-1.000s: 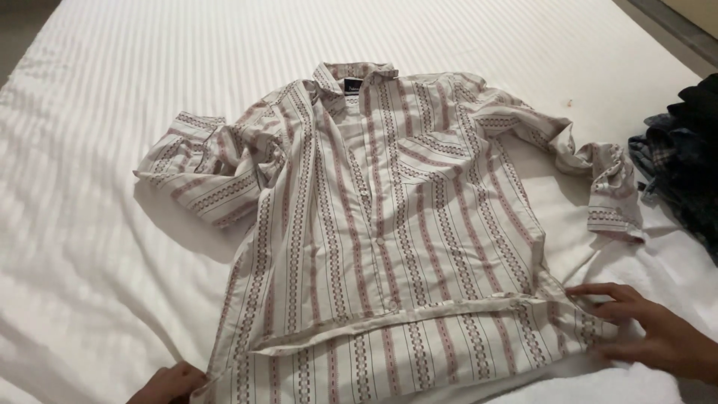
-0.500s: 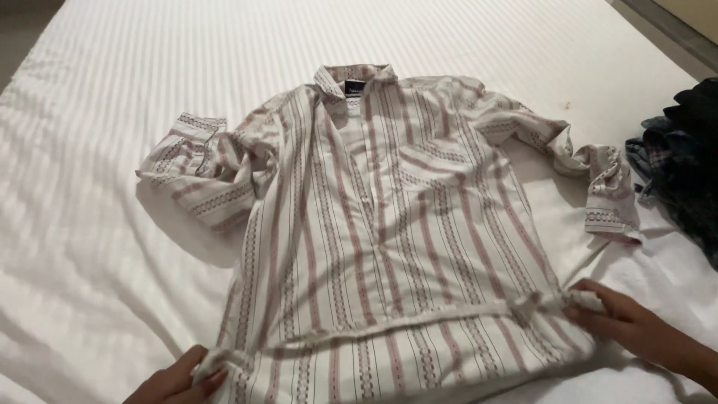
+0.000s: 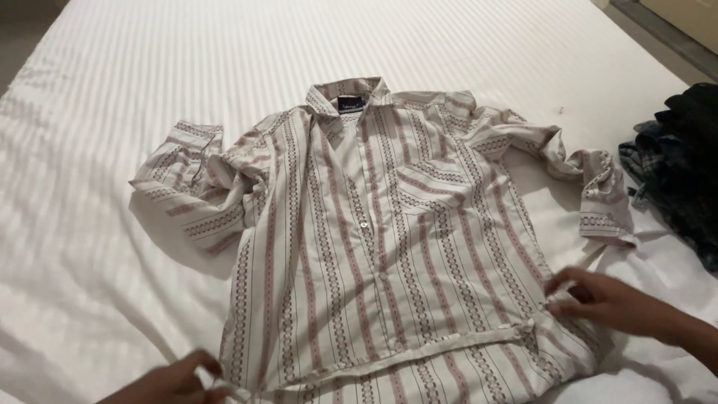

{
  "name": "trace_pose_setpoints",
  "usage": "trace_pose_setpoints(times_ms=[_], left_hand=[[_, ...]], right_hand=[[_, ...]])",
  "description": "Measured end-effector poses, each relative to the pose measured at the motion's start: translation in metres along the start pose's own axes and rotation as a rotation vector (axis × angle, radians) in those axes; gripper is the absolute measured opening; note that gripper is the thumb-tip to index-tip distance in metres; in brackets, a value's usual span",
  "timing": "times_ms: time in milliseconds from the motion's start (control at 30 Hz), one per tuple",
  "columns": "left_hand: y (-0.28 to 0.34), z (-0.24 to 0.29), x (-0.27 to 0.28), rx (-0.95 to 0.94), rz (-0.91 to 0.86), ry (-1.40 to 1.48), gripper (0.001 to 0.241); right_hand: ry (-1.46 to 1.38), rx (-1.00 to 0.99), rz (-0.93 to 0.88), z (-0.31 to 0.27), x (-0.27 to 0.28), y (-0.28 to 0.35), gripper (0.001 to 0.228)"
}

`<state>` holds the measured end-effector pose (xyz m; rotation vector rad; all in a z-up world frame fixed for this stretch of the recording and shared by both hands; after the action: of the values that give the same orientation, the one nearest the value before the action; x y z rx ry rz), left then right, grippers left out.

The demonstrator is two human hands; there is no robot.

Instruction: The person buttons a patterned shirt laid flat on a bed. They start from the middle and work their way up, fastening each button and smoothing the fabric with their hands. The person also adjusts the collar and sleeves during the process.

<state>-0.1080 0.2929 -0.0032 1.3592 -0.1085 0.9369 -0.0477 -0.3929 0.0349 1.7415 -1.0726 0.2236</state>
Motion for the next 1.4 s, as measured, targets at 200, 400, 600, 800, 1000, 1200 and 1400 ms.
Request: trace_pose_setpoints(times_ms=[200, 400, 600, 800, 1000, 1200, 1400], left_hand=[[0.044, 0.164, 0.035, -0.226, 0.534, -0.417, 0.047], [0.039, 0.286, -0.012, -0.681, 1.026, -0.367, 0.054], [-0.036, 0.315, -0.018, -0.659, 1.209, -0.336, 0.054], [-0.073, 0.286, 0.007, -0.395, 1.148, -0.176, 0.06], [-0.071, 0.284, 0.014, -0.265, 1.092, -0.175, 0.059], [-0.05, 0.297, 0.019, -0.322, 1.253, -0.102, 0.056], [-0.063, 0.312, 0.011, -0.266, 0.829, 0.389, 0.025]], right_hand=[[0.29, 0.548, 0.446, -0.072, 0.009, -0.024, 0.052], [0.642, 1.013, 0.723, -0.188, -0.063, -0.046, 0.058], [0.756, 0.965, 0.751, -0.22, -0.092, -0.095, 0.07], [0.724, 0.817, 0.648, -0.216, -0.08, -0.085, 0.081], [0.709, 0.596, 0.573, -0.185, -0.052, -0.104, 0.083], [0.669, 0.613, 0.925, -0.185, -0.036, -0.111, 0.064], [0.327, 0.744, 0.94, -0.246, -0.039, -0.107, 0.031]])
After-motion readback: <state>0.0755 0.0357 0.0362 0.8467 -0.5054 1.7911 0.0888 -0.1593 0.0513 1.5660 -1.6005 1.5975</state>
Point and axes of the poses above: each hand's wrist, its own y-axis away from the middle knuckle, its own x-axis out of the back of the hand, z = x × y, the point moved 7 cm from there along -y, towards the middle knuckle, and after that the axes turned 13 degrees about x, right-handed, at the moved point
